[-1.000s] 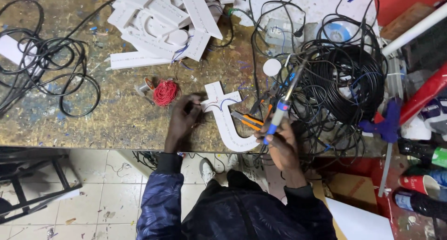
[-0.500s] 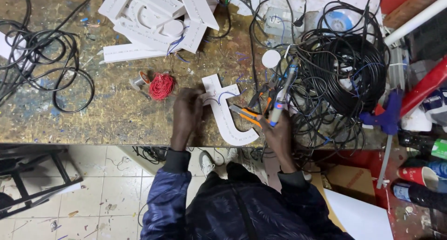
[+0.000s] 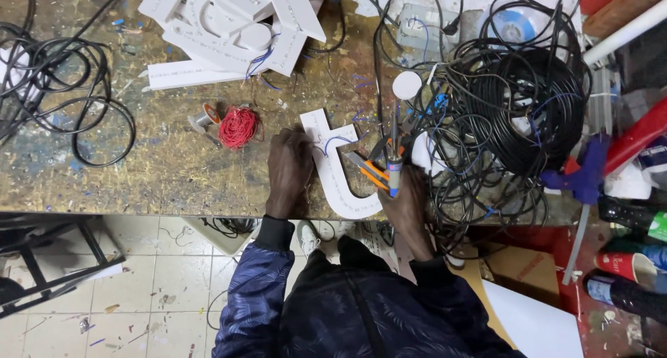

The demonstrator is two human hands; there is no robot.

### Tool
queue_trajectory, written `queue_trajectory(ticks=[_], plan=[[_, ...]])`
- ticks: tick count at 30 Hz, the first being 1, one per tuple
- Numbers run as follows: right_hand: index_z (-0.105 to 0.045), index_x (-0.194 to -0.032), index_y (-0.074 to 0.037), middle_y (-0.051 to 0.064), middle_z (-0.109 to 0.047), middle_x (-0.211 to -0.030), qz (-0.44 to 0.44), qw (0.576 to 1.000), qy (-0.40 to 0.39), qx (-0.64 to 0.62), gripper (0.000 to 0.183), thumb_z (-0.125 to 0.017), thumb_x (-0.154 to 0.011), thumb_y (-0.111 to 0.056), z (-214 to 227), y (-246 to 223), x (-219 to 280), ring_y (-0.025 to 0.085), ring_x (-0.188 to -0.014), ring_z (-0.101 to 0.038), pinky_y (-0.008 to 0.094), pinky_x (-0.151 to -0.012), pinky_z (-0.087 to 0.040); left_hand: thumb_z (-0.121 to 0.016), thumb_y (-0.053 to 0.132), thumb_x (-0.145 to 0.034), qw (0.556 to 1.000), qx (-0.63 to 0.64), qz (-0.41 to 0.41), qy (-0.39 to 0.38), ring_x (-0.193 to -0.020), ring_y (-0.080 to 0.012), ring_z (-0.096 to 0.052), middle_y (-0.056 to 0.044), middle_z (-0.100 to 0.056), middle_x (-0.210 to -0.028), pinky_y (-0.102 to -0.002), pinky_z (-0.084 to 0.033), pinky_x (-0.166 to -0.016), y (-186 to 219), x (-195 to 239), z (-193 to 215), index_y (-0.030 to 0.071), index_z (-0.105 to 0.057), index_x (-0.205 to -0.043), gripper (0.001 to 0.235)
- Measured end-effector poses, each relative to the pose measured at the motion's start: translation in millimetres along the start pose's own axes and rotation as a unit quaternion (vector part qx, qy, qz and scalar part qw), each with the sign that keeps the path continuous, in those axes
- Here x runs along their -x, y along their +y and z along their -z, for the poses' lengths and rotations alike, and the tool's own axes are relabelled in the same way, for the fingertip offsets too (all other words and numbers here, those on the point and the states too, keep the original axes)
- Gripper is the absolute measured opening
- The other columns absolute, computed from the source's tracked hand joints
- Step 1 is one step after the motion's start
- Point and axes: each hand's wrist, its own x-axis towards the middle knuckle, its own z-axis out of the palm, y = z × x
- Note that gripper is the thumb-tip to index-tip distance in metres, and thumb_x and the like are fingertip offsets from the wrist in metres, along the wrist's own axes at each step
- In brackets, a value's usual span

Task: Soldering electrical wires to LED strips mounted on a cutout letter for a sign.

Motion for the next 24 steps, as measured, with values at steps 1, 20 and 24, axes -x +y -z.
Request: queue_trajectory(ticks=[1,20,24], plan=[[-0.075,-0.119,0.010,0.027,-0.075,-0.106,0.002,1.000,-0.002,-0.001,0.039,-0.091,-0.085,0.001,-13,27,4,0.046,-0.100,-0.070,0.056,-0.101,-0.055,-0.075,0.028,-0.102,1.000,-0.001,0.002,0.002,-0.118,-0.0349,-0.069,-0.003,-0.068,-0.112,-0.053,-0.065,-0.098,2,2,3,0.022,-0.080,-0.109,0.010],[-0.075,-0.127,-0.019,0.008,-0.080,-0.107,-0.158,0.970,-0.169,-0.072,0.054,-0.098,-0.084,-0.043,-48,18,-20,0.033,-0.108,-0.081,0.044,-0.096,-0.061,-0.078,0.015,-0.100,0.987,0.071,-0.139,0.035,-0.110,-0.0425,-0.072,-0.012,-0.071,-0.107,-0.051,-0.062,-0.095,-16,-3,-9,0.018,-0.081,-0.107,0.008],[-0.075,-0.128,-0.022,0.007,-0.078,-0.107,-0.148,0.966,-0.190,-0.092,0.042,-0.091,-0.091,-0.035,-46,1,-31,0.032,-0.106,-0.080,0.047,-0.096,-0.061,-0.078,0.016,-0.100,0.983,0.097,-0.150,0.047,-0.107,-0.0476,-0.070,-0.017,-0.071,-0.105,-0.056,-0.059,-0.095,-22,-4,-13,0.014,-0.080,-0.106,0.007]])
